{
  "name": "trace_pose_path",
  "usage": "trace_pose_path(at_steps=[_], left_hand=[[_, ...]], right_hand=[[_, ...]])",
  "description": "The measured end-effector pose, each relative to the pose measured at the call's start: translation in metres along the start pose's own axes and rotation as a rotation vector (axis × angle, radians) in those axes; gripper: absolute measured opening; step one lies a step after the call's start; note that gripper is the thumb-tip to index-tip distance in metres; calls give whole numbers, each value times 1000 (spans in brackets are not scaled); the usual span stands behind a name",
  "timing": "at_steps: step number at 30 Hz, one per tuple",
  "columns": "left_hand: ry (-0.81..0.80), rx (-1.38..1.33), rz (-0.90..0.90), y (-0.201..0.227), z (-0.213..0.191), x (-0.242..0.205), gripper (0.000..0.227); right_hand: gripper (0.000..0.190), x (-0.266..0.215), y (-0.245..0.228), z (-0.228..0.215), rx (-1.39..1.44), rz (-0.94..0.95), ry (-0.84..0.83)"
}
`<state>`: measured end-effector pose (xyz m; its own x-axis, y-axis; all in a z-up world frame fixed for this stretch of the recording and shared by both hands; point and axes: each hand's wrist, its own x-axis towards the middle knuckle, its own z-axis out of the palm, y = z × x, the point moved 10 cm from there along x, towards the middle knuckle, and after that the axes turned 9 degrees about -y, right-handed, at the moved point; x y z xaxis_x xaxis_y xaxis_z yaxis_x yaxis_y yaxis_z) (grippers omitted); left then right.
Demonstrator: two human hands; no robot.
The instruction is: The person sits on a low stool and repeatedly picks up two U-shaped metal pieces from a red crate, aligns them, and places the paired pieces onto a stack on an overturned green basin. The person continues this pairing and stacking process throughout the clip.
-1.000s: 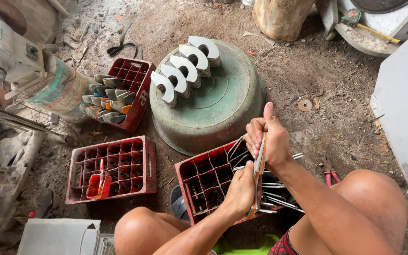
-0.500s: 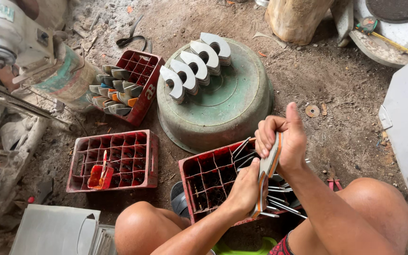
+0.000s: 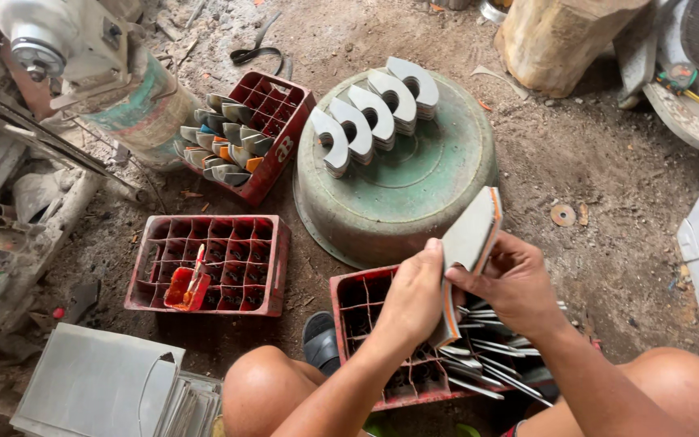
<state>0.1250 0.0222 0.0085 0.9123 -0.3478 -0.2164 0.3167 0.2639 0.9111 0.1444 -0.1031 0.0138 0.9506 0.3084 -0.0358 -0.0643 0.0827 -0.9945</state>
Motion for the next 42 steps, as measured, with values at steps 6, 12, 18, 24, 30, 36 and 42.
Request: trace_pose_path(at_steps=[6, 12, 18, 24, 30, 36, 42], left_hand=[[396, 1308, 357, 121, -32, -58, 38], [-4, 1240, -260, 72, -60, -41, 45], [-84, 1325, -316, 4, -57, -14, 70], [330, 1677, 84, -34, -81, -7, 44], [577, 1735, 267, -58, -87, -15, 30], [556, 1723, 257, -57, -84, -19, 33], [538, 1723, 241, -59, -76, -23, 37]], right_hand=[[33, 69, -37, -6, -300, 1, -28], [34, 222, -15, -17, -912, 46, 112], [36, 358, 68, -8, -1190, 45, 181], [18, 430, 118, -4, -1340, -33, 149], [14, 454, 144, -8, -1421, 2, 128], [18, 455, 141, -7, -1403, -77, 141], [18, 453, 136, -6, -1363, 12, 115]])
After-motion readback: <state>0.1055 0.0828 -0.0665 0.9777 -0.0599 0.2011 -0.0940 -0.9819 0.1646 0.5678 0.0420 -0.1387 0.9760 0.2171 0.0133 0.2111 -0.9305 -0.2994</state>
